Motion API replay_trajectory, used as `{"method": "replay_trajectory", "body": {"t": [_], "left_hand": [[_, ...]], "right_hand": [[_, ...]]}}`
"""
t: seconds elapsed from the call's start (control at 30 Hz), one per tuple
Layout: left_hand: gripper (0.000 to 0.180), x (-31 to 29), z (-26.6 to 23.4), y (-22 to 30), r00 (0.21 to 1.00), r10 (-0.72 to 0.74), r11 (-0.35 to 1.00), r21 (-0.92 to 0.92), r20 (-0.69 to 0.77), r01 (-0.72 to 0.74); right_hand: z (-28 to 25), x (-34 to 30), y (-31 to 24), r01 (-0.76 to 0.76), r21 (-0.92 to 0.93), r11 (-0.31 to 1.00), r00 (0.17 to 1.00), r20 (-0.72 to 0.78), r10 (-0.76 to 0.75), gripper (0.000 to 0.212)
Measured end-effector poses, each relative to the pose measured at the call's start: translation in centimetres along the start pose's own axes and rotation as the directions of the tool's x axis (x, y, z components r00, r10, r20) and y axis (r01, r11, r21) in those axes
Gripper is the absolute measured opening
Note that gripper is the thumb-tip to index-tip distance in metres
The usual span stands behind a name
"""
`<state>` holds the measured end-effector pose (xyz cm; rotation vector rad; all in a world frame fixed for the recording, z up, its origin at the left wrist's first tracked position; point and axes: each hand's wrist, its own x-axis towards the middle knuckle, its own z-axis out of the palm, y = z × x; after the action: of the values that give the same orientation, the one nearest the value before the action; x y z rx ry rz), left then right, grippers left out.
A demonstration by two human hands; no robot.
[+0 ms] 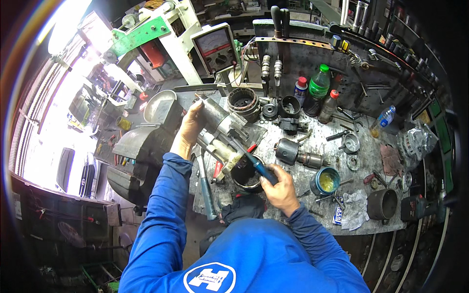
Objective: The person cleans a cylindrical metal part with a rag, then uses a small brush to apply grease to its interior. They insert a small metal ring into the part, rotate it, and continue greasing the interior. The person then picks up a larger cylindrical assembly and applies grease to its interior with the brush.
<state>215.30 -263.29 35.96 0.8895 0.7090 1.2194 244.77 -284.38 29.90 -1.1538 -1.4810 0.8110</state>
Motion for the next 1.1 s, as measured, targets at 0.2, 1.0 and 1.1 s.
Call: {"method": "replay_trajectory", "body": {"t": [0.2,1.0,1.1], "left_hand": [[0.03,-0.2,0.4,-0.1,0.997,0.078,0.996,0.037,-0.007,-0.078],[0.027,-0.9,0.3,0.1,0.994,0.086,0.996,0.027,-0.066,-0.084],[0.027,-0.8,0.2,0.1,0.996,0.061,0.996,-0.063,-0.062,-0.065]], "right_hand": [[0.1,0.6,-0.3,-0.637,0.503,0.584,0.769,0.464,0.439,0.032],[1.1,0.1,-0.8,0.131,-0.379,0.916,0.98,-0.089,-0.177,0.033],[0.1,1.0,-0.3,-0.485,0.265,0.833,0.841,0.404,0.361,0.034]]}}
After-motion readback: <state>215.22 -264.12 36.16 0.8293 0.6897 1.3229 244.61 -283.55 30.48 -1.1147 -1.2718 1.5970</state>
